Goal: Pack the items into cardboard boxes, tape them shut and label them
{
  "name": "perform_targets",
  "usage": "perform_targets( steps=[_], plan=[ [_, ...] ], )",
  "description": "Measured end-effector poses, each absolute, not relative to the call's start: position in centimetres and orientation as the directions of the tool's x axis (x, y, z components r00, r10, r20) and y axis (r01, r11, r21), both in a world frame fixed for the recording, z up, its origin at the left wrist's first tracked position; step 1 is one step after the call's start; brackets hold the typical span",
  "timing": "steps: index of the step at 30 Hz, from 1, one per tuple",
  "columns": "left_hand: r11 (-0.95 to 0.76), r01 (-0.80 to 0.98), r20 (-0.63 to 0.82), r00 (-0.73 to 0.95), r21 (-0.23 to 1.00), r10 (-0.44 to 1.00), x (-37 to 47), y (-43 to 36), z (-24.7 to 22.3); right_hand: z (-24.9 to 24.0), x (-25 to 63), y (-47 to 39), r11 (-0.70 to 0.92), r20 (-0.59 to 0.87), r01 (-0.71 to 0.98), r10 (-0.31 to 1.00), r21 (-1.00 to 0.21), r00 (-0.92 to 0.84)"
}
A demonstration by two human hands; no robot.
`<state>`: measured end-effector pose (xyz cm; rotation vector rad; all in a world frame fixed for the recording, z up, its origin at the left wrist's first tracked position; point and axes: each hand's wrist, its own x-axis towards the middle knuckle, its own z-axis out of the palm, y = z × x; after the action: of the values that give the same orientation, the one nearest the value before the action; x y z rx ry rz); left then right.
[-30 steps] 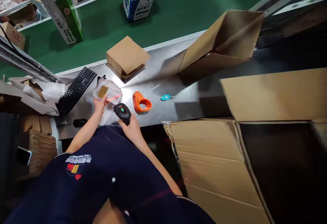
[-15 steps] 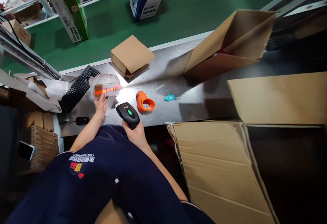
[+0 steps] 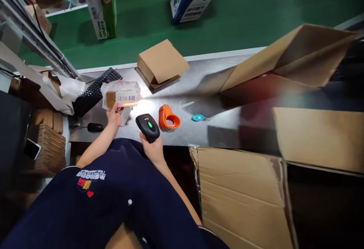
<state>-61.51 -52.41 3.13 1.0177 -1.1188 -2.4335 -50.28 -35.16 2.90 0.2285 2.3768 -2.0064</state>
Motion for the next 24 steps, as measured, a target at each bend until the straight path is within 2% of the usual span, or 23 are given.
perform_targets(
  steps=[3,9,13,18,24],
  plan=[
    [-0.656,-0.055,-0.517,-0.666,0.753,-0.538,-60.5,-52.9,3.7,0.8,-50.8,-34.7,0.202,-0.155,0.181,0.137,-0.963,-0.978],
    [-0.663,0.006,-0.504,-0.645,0.748,-0.575,-59.0,-54.0,5.3,-4.7,-52.6,-34.4,0.305,-0.253,0.283,0.135,-0.909,-0.958],
    [-0.681,0.091,-0.462,-0.668,0.727,-0.583,-58.6,-54.4,7.0,-7.5,-54.6,-35.4,0.501,-0.269,0.278,0.091,-0.82,-0.959],
    [-0.726,0.127,-0.444,-0.717,0.676,-0.538,-58.5,-54.5,10.2,-9.2,-57.2,-36.6,0.642,-0.309,0.272,0.058,-0.716,-0.949],
    [-0.749,0.054,-0.495,-0.718,0.661,-0.49,-59.4,-54.6,13.6,-9.2,-58.3,-36.6,0.721,-0.351,0.244,0.002,-0.648,-0.936]
  ],
)
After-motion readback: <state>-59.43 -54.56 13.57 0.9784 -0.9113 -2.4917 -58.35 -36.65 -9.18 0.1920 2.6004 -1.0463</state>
